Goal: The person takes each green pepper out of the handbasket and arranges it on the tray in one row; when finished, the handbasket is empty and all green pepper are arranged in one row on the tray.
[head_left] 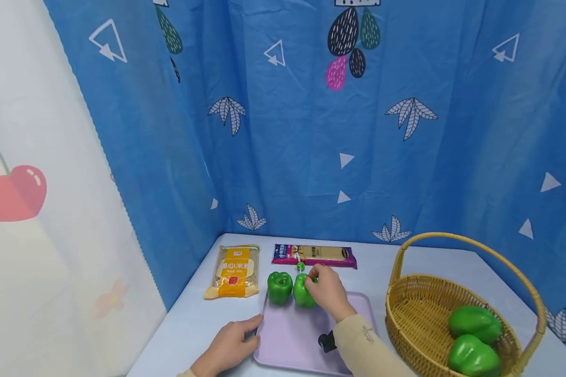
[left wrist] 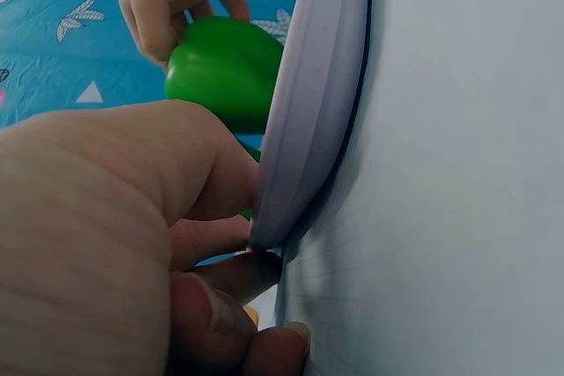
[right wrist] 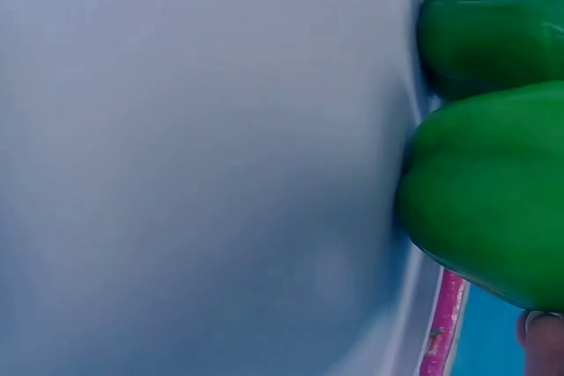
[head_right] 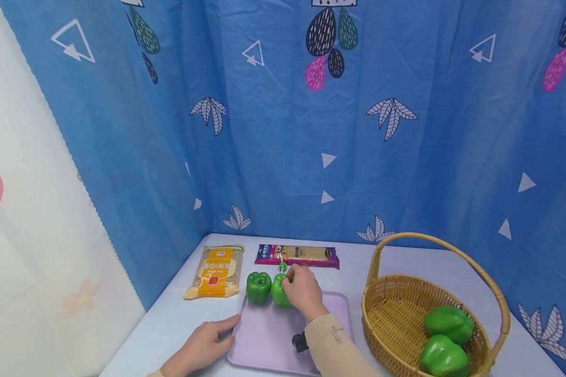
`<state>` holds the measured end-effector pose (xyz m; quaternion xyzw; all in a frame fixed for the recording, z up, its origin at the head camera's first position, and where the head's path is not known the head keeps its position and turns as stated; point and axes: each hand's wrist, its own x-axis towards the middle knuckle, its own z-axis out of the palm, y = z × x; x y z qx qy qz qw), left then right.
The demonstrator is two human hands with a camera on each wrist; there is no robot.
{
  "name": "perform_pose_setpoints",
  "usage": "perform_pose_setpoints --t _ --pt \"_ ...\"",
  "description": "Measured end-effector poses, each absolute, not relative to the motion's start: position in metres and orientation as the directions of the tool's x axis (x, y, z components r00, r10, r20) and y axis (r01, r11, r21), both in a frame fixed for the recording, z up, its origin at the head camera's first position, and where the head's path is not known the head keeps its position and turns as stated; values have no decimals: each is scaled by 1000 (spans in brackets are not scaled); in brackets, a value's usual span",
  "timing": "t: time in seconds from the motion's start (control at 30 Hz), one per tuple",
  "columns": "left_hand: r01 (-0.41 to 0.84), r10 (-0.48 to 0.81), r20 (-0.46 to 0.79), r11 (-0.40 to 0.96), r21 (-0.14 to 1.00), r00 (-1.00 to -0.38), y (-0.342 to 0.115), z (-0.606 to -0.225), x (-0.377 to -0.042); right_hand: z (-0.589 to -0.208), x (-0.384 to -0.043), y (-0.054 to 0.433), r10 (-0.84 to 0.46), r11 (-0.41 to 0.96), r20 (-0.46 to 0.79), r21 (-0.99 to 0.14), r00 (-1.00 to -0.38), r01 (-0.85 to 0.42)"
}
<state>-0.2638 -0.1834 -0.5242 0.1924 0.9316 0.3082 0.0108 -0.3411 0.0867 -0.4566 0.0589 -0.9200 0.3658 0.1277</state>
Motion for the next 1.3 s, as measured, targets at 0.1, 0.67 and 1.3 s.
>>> perform_pose_setpoints --t 0.1,0.67,1.3 --pt "355 365 104 737 575 -925 -182 -523 -264 -458 -342 87 -15 728 283 -655 -959 -204" --pt "347 372 82 736 582 -925 -177 -528 -263 -437 -323 125 15 683 330 -693 -944 -232" --pt "355 379 81 741 570 -922 -186 -524 -264 -427 -302 339 154 909 303 -417 -940 14"
